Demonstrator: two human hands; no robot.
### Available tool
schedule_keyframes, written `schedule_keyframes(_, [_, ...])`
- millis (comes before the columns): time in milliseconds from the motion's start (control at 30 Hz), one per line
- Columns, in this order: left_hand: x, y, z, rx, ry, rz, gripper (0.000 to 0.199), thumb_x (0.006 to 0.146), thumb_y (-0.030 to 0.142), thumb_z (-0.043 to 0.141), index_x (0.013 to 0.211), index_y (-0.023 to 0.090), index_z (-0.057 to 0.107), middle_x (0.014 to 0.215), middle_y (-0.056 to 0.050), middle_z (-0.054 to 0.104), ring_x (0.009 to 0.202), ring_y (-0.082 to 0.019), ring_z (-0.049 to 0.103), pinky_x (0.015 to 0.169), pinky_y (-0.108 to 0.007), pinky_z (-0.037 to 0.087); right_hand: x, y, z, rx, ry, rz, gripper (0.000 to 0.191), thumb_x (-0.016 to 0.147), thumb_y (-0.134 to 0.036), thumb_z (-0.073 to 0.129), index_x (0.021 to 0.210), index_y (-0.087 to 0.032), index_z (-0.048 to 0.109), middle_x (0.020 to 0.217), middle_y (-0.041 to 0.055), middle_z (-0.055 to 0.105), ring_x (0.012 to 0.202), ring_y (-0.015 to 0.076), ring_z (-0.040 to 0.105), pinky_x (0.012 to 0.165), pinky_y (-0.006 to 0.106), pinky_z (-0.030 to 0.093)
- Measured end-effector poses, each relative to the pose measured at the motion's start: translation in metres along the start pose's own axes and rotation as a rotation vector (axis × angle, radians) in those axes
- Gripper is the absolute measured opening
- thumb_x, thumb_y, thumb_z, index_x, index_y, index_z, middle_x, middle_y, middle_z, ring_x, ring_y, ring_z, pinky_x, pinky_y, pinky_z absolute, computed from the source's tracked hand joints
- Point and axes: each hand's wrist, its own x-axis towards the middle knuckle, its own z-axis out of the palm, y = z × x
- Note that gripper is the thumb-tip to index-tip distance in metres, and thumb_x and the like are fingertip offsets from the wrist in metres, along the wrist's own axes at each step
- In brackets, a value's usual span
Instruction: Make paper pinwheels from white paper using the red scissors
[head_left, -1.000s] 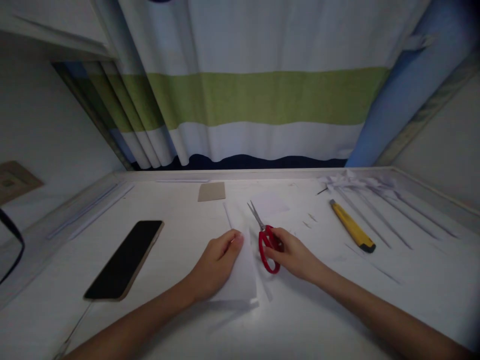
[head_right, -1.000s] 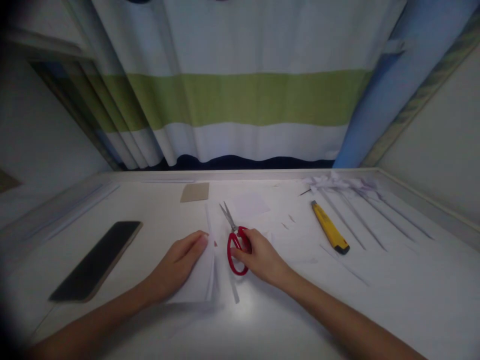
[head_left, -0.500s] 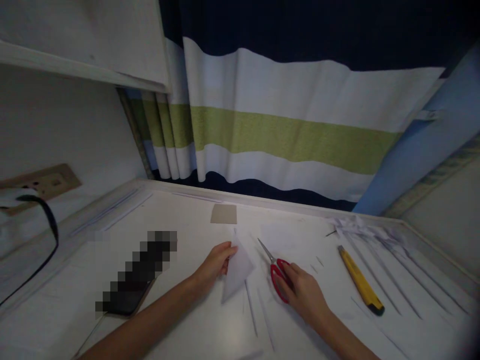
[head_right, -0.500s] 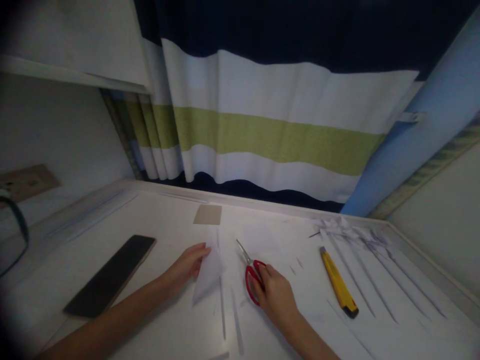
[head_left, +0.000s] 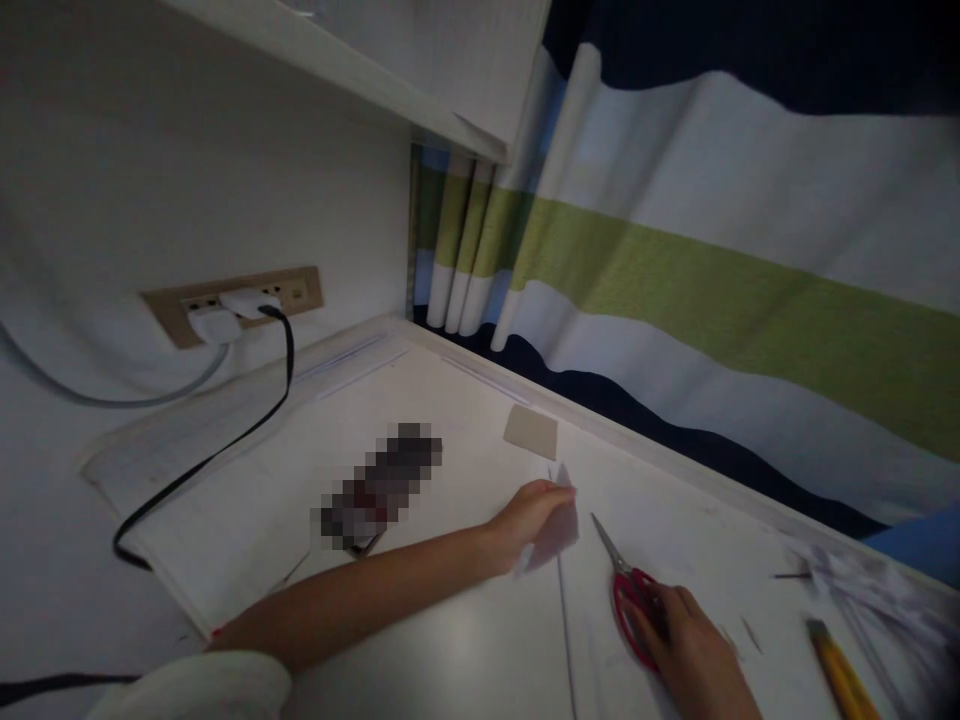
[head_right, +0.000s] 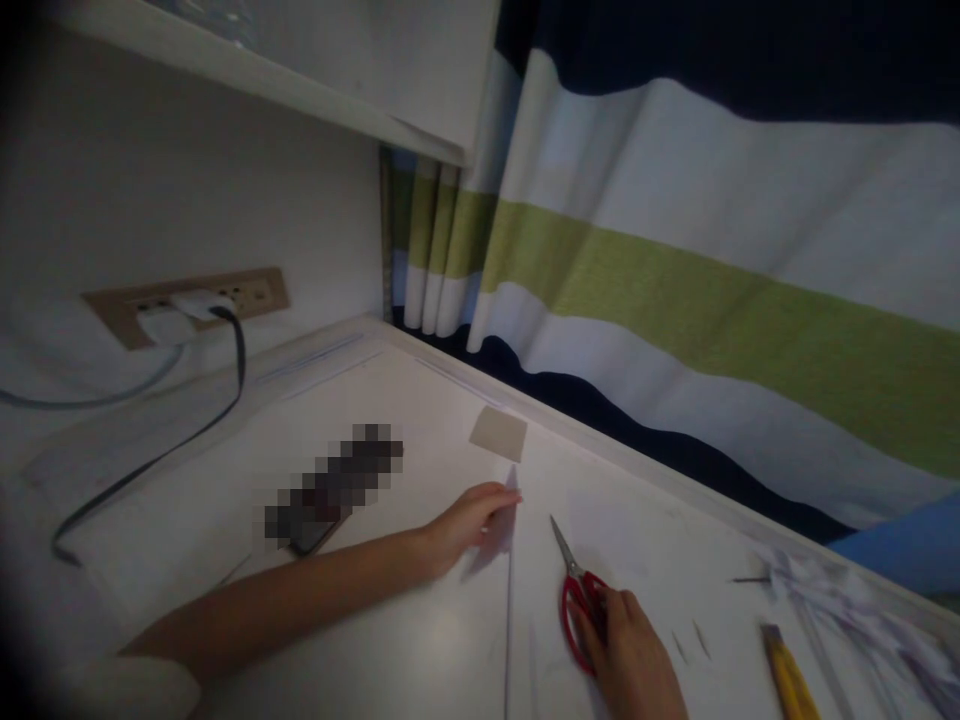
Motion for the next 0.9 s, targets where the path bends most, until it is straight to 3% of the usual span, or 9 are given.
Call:
schedule_keyframes(200, [0.003,-0.005,0.023,-0.102,-0.101,0.002,0.02,0.063,0.033,0.06,0.065,0.016,0.05,0.052,0.006,0.043,0.048,-0.008,0.042,0.055,-0.025,0.037,-0.002,0.0,-0.001,0.021,-0.037,0.009,0.03,0.081,-0.04,0.04,0.089,-0.014,0.054,0.074,0.0092,0.057,0.064,0.023,0.062,0.06,0.034,0.05])
schedule_keyframes(367, [0.006,-0.01,0.042,-0.179,-0.14,0.028,0.024,0.065,0.037,0.058,0.07,0.014,0.053,0.056,0.003,0.046,0.054,-0.01,0.046,0.057,-0.026,0.039,0.001,-0.01,-0.007,0.175,-0.088,0.101,0.032,0.081,-0.033,0.04,0.096,-0.01,0.056,0.076,0.0115,0.055,0.069,0.0264,0.059,0.067,0.042,0.046])
schedule_keyframes(500, [0.008,-0.005,0.053,-0.209,-0.172,0.092,0.027,0.068,0.04,0.056,0.076,0.014,0.052,0.065,0.0,0.051,0.061,-0.012,0.05,0.058,-0.024,0.038,0.004,-0.022,-0.019,0.248,-0.047,0.148,0.029,0.079,-0.03,0.043,0.094,-0.01,0.059,0.077,0.012,0.057,0.072,0.0258,0.059,0.067,0.038,0.047])
schedule_keyframes(600, [0.012,0.003,0.058,-0.196,-0.176,0.133,0.025,0.067,0.038,0.06,0.072,0.014,0.051,0.066,0.001,0.052,0.061,-0.01,0.049,0.058,-0.021,0.037,0.011,-0.028,-0.041,0.341,-0.01,0.175,0.025,0.077,-0.031,0.048,0.088,-0.013,0.061,0.078,0.0112,0.058,0.076,0.0263,0.057,0.07,0.039,0.045])
schedule_keyframes(667, [0.015,0.007,0.061,-0.182,-0.167,0.174,0.025,0.065,0.036,0.063,0.073,0.014,0.053,0.068,0.001,0.054,0.06,-0.009,0.049,0.057,-0.019,0.036,0.018,-0.031,-0.065,0.43,0.028,0.177,0.028,0.078,-0.033,0.046,0.095,-0.013,0.058,0.083,0.0108,0.059,0.08,0.025,0.057,0.072,0.038,0.045])
schedule_keyframes(800, [0.018,0.014,0.065,-0.179,-0.144,0.271,0.03,0.064,0.036,0.065,0.082,0.014,0.056,0.07,0.0,0.057,0.061,-0.011,0.052,0.058,-0.021,0.038,0.038,-0.044,-0.109,0.663,0.032,0.099,0.029,0.081,-0.034,0.046,0.106,-0.02,0.049,0.083,0.0044,0.061,0.074,0.0177,0.058,0.058,0.027,0.048])
schedule_keyframes(900, [0.018,0.019,0.065,-0.175,-0.135,0.329,0.031,0.064,0.034,0.066,0.086,0.014,0.056,0.072,0.0,0.059,0.062,-0.011,0.053,0.06,-0.022,0.04,0.054,-0.057,-0.118,0.784,0.072,0.046,0.038,0.07,-0.033,0.062,0.103,-0.021,0.05,0.078,0.001,0.06,0.069,0.0156,0.058,0.062,0.027,0.048])
